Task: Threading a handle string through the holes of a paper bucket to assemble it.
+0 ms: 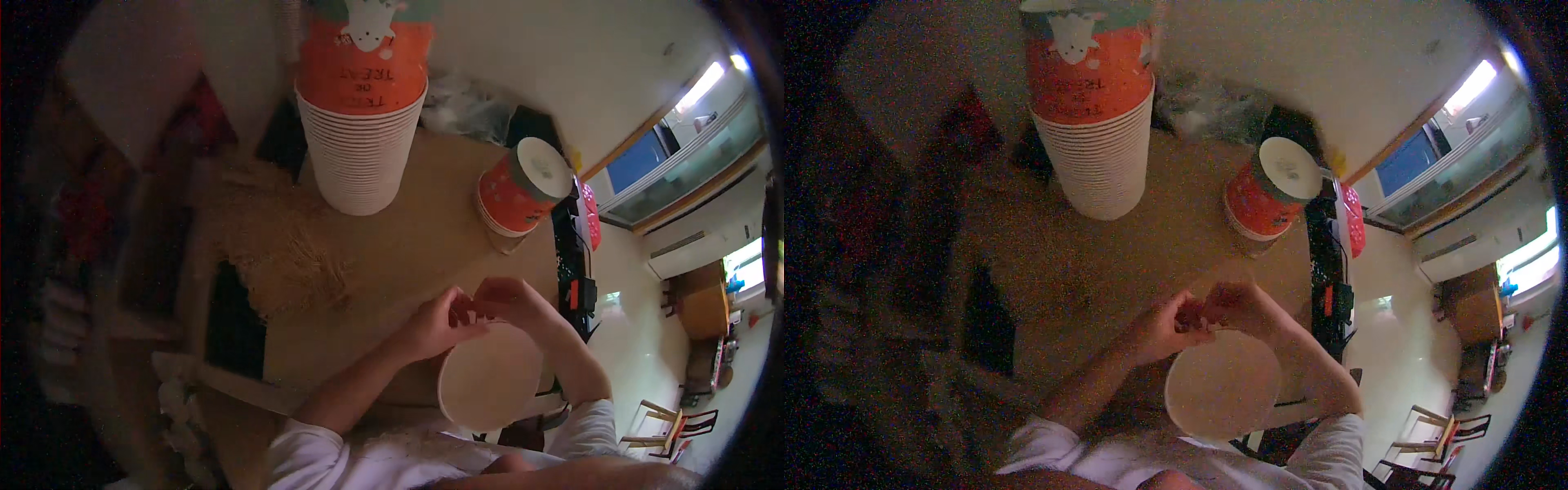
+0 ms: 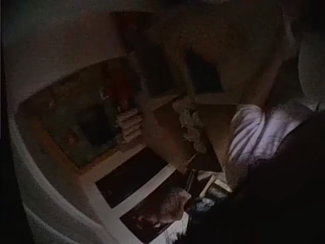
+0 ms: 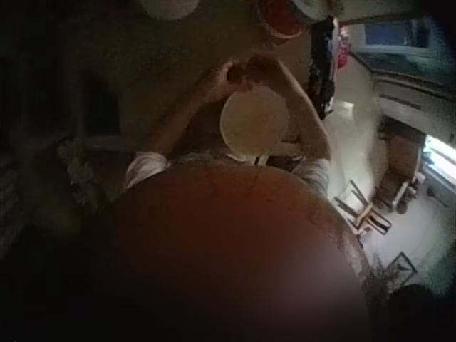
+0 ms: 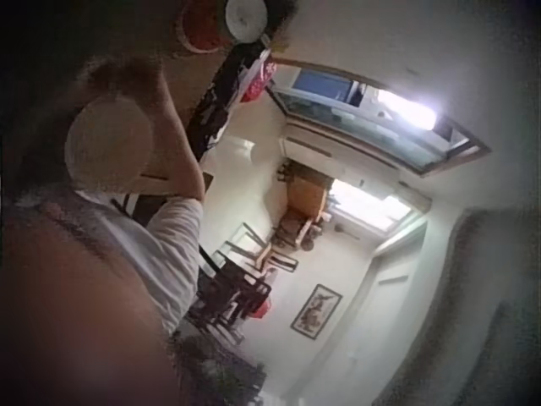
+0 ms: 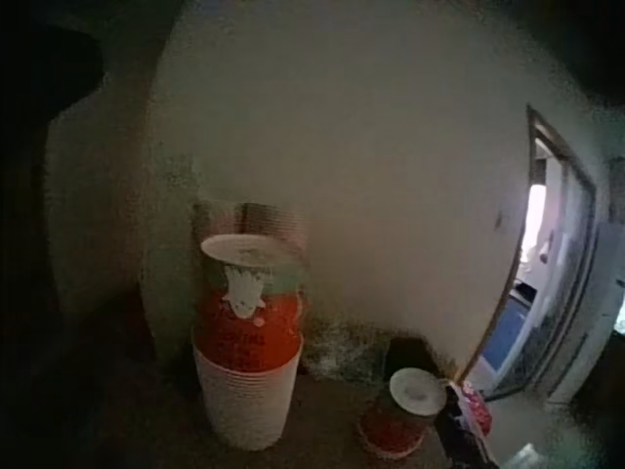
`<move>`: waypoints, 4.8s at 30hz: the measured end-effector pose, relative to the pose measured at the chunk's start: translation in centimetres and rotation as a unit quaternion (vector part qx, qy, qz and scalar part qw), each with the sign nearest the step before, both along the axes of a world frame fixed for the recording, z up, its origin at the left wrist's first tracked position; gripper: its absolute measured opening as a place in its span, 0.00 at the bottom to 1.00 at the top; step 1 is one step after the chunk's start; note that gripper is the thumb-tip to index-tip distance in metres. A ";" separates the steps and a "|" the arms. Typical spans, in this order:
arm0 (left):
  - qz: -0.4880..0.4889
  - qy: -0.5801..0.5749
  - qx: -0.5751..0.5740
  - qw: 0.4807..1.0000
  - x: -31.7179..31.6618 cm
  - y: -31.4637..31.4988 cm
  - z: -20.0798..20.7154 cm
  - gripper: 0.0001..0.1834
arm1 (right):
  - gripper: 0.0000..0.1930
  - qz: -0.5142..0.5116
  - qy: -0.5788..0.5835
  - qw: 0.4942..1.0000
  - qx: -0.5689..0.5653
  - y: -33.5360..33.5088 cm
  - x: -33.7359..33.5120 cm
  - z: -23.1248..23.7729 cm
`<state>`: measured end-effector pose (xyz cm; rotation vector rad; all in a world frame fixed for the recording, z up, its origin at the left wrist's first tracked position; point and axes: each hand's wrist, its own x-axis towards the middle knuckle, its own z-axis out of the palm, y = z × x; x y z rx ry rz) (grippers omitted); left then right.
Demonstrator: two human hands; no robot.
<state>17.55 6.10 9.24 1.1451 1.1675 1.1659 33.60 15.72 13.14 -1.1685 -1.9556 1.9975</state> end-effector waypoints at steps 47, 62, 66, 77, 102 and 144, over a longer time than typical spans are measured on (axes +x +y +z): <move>-0.100 -0.085 -0.083 0.988 -2.0 -2.0 0.0 0.06 | 0.07 0.287 0.100 0.859 0.412 0.3 -1.2 2.1; -0.096 -0.150 -0.081 0.981 -3.8 -2.3 -0.5 0.09 | 0.04 0.239 -0.023 0.954 0.180 -0.7 -1.7 1.3; -0.100 -0.092 0.022 0.990 -4.0 -2.0 0.1 0.04 | 0.05 0.247 0.004 0.951 0.185 -0.4 -2.1 0.2; -0.054 0.131 0.150 0.979 -3.6 -2.1 1.3 0.08 | 0.04 0.180 -0.017 0.977 0.115 -0.8 -2.0 1.0; -0.055 -0.256 -0.153 0.953 -1.9 -2.1 -0.8 0.05 | 0.03 0.105 -0.063 0.985 0.121 -2.0 -1.8 2.6; -0.084 -0.251 -0.100 0.959 -3.2 -1.7 0.2 0.05 | 0.02 0.039 -0.032 0.948 0.314 -4.2 -1.9 2.8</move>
